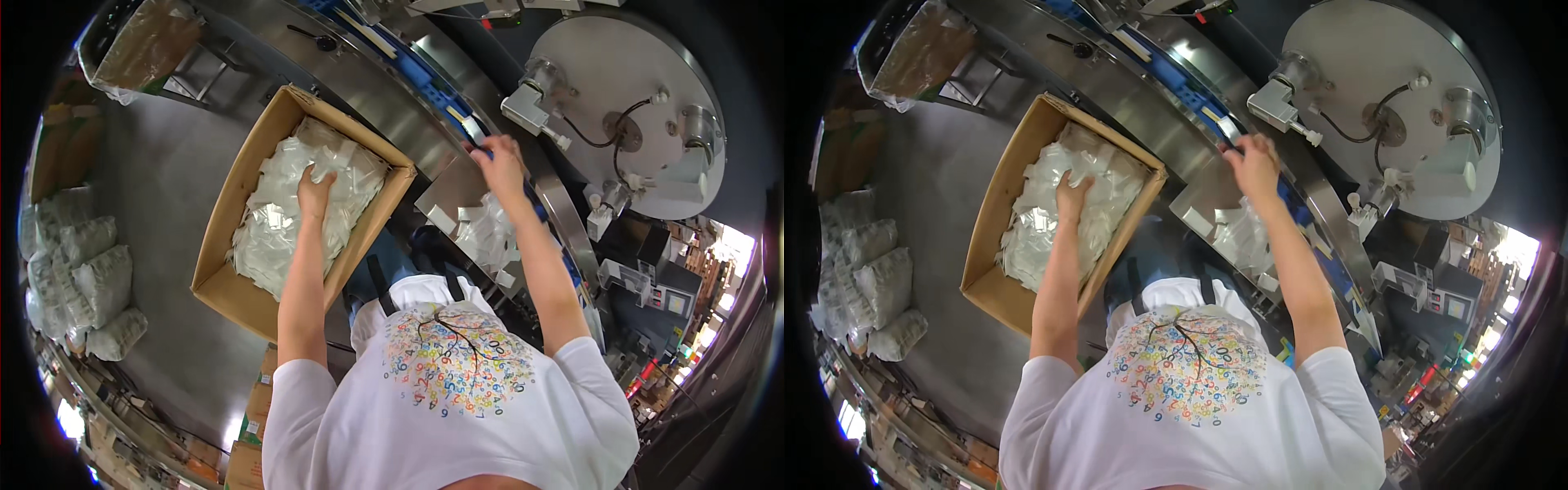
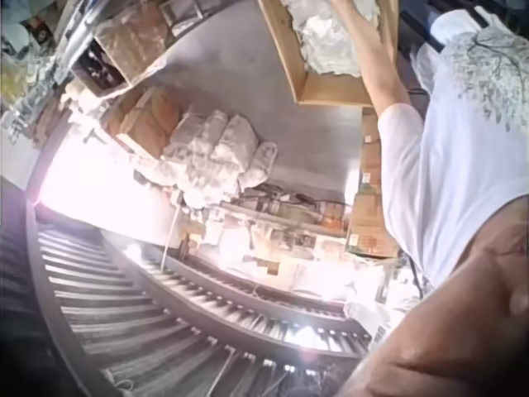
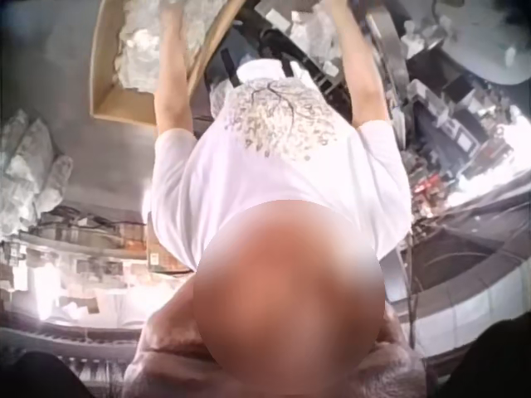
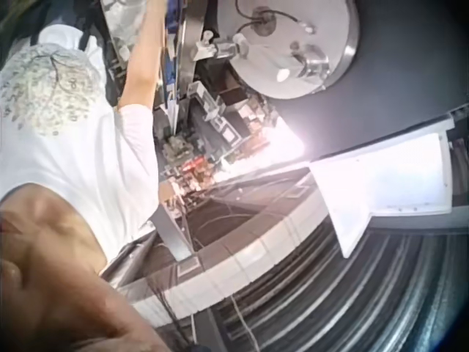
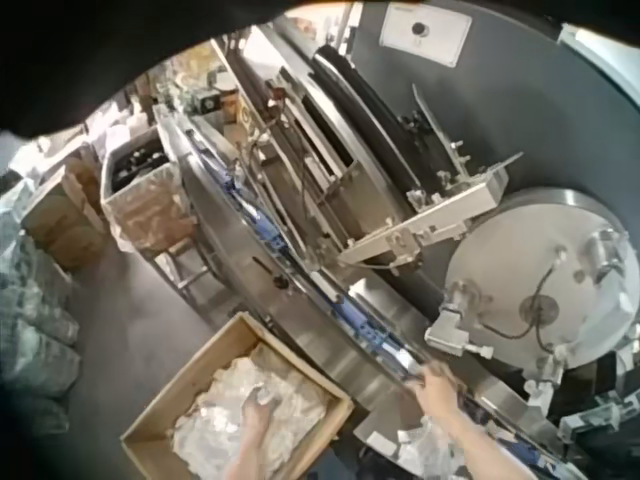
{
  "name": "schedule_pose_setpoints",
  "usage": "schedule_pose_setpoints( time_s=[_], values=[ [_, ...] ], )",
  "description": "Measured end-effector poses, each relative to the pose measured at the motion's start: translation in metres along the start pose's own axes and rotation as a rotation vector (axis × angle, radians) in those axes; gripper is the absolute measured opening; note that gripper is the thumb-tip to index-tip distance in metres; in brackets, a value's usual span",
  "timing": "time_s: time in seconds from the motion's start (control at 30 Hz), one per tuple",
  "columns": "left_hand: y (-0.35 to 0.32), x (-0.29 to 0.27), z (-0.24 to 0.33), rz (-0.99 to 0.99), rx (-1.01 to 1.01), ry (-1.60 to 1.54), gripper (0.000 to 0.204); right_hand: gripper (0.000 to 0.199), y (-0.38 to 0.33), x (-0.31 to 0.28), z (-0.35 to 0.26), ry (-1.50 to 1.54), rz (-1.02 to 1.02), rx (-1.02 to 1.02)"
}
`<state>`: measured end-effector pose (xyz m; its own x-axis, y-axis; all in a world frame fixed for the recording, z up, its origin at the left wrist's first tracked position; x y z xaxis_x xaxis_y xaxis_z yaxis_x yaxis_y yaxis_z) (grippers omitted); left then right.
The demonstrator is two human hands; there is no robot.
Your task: Picking up small white packets from a conveyor belt and placing them into a cardboard box.
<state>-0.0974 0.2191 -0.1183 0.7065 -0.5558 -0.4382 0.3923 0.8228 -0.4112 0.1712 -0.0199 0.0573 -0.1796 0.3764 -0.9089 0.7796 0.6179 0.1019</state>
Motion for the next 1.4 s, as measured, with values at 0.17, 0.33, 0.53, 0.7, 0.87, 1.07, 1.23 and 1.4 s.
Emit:
schedule_pose_setpoints(
  time_s=[0.17,0.33,0.53,0.7,0.87,1.07,1.23,1.4],
  values=[
    [-0.022,-0.051,-0.001,0.014,-0.141,-0.291,0.048,0.019,-0.104,0.037,-0.029,-0.183,-0.346,-0.064],
    [-0.059,-0.074,0.025,0.075,-0.274,-0.324,0.033,0.014,-0.116,0.048,-0.013,-0.091,-0.301,-0.046],
    [-0.09,-0.055,0.086,-0.217,-0.342,-0.826,0.032,0.012,-0.033,0.003,-0.001,0.012,0.212,-0.014],
    [-0.117,0.002,0.161,-0.58,-0.288,-0.765,0.03,0.02,-0.005,0.0,0.043,-0.256,0.099,0.04],
    [-0.138,0.048,0.18,-0.806,-0.229,-0.607,0.028,0.017,-0.037,0.006,-0.038,0.751,-0.183,0.314],
    [-0.139,0.085,0.168,-0.715,-0.268,-0.742,0.028,0.018,0.008,-0.011,0.015,0.138,0.199,0.03],
    [-0.14,0.104,0.168,-0.765,-0.303,-0.843,0.028,0.022,-0.015,-0.003,0.031,0.157,0.199,0.093],
    [-0.136,0.112,0.17,-0.599,-0.262,-0.83,0.029,0.026,-0.035,0.014,0.013,0.692,-0.221,0.465]
  ],
)
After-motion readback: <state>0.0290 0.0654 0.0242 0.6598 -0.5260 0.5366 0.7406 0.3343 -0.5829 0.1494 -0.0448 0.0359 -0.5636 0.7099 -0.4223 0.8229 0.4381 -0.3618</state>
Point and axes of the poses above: each hand's wrist, its own y-axis towards the middle knuckle, its own x-axis out of the palm, z = x × y, the point moved 3 cm from there along y, towards the middle knuckle, and after that the axes turned 3 degrees about z, right-handed, at the moved point
